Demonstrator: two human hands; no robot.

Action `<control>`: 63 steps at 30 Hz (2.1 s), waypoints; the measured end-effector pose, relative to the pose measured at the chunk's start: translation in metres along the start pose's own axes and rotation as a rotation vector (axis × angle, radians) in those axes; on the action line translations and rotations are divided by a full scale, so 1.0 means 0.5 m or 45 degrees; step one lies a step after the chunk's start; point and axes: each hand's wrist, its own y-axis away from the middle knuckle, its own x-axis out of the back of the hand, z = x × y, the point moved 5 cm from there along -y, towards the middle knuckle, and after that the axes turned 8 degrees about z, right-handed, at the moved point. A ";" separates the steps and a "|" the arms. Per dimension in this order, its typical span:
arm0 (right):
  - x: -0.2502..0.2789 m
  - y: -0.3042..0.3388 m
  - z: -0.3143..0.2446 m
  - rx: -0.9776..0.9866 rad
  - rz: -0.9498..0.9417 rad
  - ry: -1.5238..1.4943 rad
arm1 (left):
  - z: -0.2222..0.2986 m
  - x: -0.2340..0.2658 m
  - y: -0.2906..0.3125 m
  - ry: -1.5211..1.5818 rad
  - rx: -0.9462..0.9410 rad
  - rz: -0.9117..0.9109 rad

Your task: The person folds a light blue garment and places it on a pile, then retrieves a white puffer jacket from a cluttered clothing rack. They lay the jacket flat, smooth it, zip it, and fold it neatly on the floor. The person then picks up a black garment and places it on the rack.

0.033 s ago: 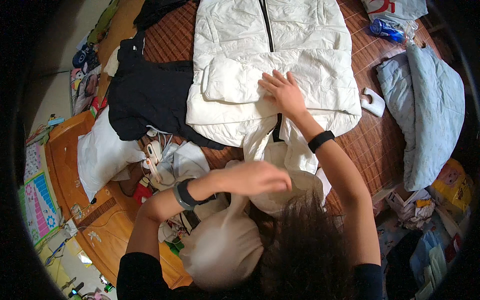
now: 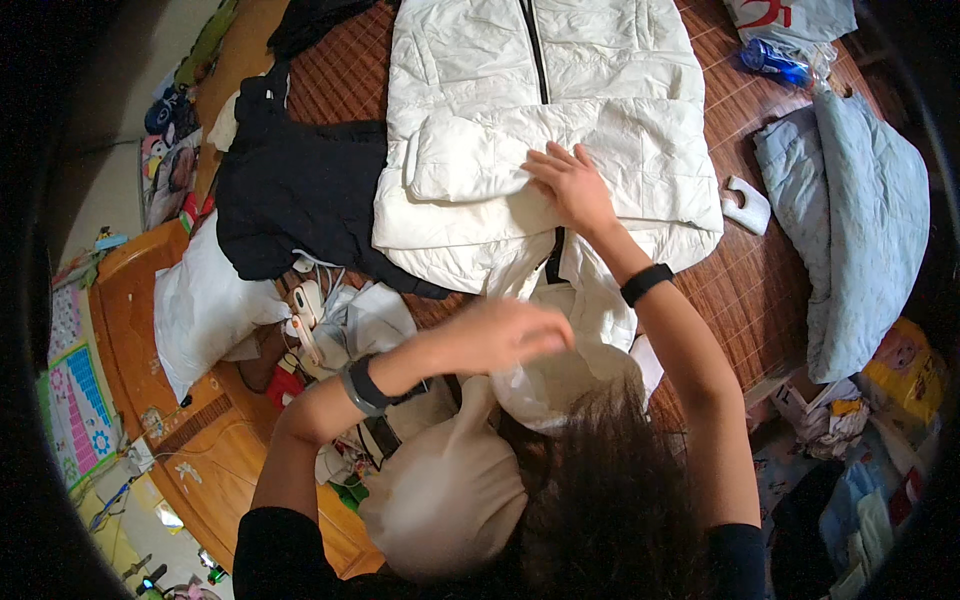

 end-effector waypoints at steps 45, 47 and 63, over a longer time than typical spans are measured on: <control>0.316 0.278 0.140 -0.458 0.512 -0.502 | -0.276 0.300 0.046 -1.249 0.195 0.727; 0.296 0.330 0.124 -0.383 0.433 -0.300 | -0.272 0.289 0.052 -1.332 0.060 0.793; 0.278 0.282 0.228 -1.129 0.359 -0.185 | -0.277 0.212 0.042 -1.481 -0.061 0.631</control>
